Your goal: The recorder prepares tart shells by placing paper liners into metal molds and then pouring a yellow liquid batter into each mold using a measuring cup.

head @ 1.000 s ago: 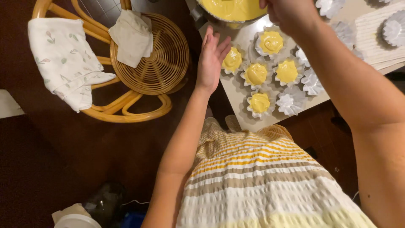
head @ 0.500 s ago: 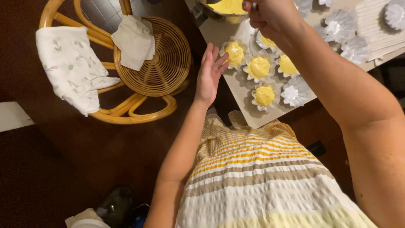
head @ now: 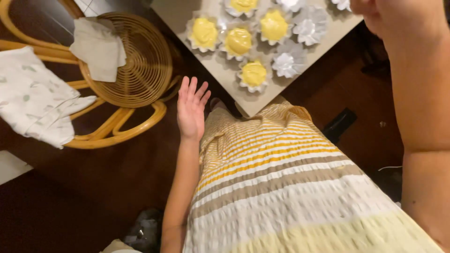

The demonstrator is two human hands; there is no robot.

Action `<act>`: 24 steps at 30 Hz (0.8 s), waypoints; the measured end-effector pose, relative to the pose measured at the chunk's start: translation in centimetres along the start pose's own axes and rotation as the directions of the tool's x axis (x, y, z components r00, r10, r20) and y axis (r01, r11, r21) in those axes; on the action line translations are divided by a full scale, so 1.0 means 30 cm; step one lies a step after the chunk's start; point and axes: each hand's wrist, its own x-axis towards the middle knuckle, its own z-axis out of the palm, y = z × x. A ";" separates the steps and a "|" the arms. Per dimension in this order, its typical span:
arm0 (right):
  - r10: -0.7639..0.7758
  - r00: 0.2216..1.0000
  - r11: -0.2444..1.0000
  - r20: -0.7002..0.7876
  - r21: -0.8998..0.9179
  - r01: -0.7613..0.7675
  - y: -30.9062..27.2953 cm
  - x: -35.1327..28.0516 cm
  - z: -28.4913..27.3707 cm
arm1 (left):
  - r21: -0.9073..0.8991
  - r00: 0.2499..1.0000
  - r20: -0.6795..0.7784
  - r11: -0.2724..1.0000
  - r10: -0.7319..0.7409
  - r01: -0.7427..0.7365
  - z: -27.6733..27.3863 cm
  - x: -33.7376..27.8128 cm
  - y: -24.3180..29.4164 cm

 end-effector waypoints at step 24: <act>-0.579 0.755 0.168 0.306 -0.862 0.479 0.391 -0.358 -0.045 | 0.112 0.996 0.034 0.990 -0.087 0.083 0.303 -0.131 -0.398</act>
